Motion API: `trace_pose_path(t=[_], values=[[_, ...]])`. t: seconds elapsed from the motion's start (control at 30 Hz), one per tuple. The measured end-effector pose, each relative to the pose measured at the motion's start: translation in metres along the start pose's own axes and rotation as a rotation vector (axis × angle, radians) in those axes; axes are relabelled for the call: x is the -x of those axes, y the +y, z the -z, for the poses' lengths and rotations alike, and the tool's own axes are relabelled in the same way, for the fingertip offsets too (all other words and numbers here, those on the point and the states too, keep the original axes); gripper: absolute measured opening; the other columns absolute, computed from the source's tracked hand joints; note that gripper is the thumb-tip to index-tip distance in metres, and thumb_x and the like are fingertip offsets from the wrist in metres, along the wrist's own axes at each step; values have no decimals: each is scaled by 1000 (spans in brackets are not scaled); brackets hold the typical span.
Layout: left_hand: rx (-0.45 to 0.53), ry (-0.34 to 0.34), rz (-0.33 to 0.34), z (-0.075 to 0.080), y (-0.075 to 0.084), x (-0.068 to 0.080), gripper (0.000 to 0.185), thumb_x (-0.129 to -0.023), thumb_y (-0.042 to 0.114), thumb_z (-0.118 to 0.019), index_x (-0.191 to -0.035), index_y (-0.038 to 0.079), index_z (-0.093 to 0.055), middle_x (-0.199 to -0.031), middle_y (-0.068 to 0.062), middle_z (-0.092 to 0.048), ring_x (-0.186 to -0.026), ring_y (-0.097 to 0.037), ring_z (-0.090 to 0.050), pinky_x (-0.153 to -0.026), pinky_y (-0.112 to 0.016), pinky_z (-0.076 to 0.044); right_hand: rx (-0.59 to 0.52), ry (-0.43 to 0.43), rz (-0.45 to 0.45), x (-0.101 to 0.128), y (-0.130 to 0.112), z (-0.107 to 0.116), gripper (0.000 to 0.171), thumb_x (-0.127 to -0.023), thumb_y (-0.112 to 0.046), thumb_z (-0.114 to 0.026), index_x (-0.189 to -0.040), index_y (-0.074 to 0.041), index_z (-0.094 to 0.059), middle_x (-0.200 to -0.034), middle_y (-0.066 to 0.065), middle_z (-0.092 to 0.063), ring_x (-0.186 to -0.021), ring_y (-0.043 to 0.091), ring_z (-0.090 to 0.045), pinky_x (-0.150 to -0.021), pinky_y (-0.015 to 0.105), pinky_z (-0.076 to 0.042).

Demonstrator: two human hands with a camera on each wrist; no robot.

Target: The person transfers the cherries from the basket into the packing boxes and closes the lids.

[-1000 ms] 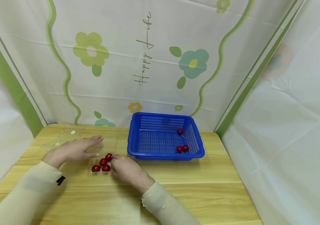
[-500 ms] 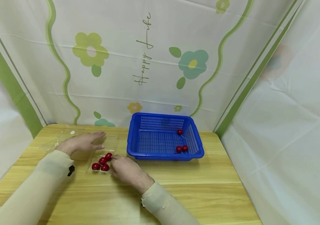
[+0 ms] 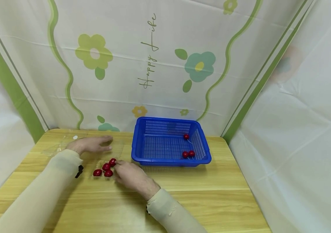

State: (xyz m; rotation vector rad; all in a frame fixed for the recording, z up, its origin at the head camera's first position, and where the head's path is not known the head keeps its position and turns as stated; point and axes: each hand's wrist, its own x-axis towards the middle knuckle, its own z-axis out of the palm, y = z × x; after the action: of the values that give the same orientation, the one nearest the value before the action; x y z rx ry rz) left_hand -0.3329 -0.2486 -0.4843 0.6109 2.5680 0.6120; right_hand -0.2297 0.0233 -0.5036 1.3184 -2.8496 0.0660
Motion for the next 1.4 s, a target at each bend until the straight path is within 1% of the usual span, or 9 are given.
trace_pose_path(t=[0.13, 0.23, 0.4, 0.47, 0.6, 0.7, 0.83, 1.13, 1.4], values=[[-3, -4, -24, 1, 0, -4, 84, -124, 52, -54, -180, -6, -34, -186, -35, -36, -173, -63, -33, -142, -80, -29, -15, -20, -11, -1, 0, -1, 31, -111, -31, -85, -139, -16, -83, -160, 3, -76, -140, 13, -78, -115, 25, -66], [-11, 8, -18, 0, -7, -11, 81, -124, 52, -53, -179, -6, -39, -184, -34, -42, -171, -63, -38, -140, -80, -34, -21, -26, -12, -2, 1, -1, 31, -111, -32, -85, -138, -16, -83, -160, 2, -76, -139, 12, -78, -114, 24, -67], [-9, 24, 11, 4, -6, -8, 76, -125, 49, -52, -177, -5, -42, -184, -33, -43, -173, -62, -36, -143, -79, -30, -17, -34, -17, -1, 0, -1, 32, -111, -33, -85, -139, -16, -83, -160, 2, -76, -139, 12, -78, -113, 24, -67], [-9, 35, 7, 9, 2, -1, 76, -126, 48, -51, -178, -6, -41, -185, -34, -41, -173, -62, -35, -144, -78, -29, -15, -36, -19, -1, -1, 0, 33, -112, -33, -84, -140, -16, -82, -161, 3, -76, -140, 13, -78, -114, 25, -67], [-9, 80, 5, 15, 11, 10, 75, -126, 45, -51, -180, -5, -37, -185, -35, -39, -172, -61, -37, -143, -78, -32, -6, -33, -12, 0, -1, 1, 32, -113, -34, -83, -139, -16, -83, -158, 2, -77, -137, 13, -79, -111, 23, -68], [-25, 115, 0, 20, 19, 18, 76, -126, 46, -53, -180, -4, -37, -185, -33, -41, -170, -60, -42, -141, -77, -36, 4, -29, -2, -1, 0, 1, 31, -114, -36, -82, -138, -17, -83, -155, 1, -79, -131, 10, -80, -106, 20, -68], [-49, 163, -22, 24, 27, 28, 76, -125, 46, -56, -179, -5, -40, -183, -33, -43, -169, -59, -45, -140, -77, -39, 1, -37, -1, -1, 0, 1, 36, -114, -37, -81, -142, -15, -82, -156, 2, -78, -130, 10, -81, -105, 19, -68], [-95, 253, -65, 22, 35, 50, 73, -124, 42, -61, -178, -3, -44, -183, -31, -46, -168, -57, -48, -138, -77, -41, -26, -46, -5, 0, 0, 0, 36, -113, -36, -82, -142, -15, -81, -162, 3, -75, -133, 12, -81, -107, 21, -68], [-186, 317, -78, 16, 42, 67, 72, -123, 44, -62, -177, -1, -47, -181, -31, -49, -166, -56, -51, -135, -76, -46, -37, -69, -12, 2, -2, 1, 43, -114, -37, -81, -150, -14, -79, -166, 4, -73, -140, 13, -79, -113, 22, -67]])
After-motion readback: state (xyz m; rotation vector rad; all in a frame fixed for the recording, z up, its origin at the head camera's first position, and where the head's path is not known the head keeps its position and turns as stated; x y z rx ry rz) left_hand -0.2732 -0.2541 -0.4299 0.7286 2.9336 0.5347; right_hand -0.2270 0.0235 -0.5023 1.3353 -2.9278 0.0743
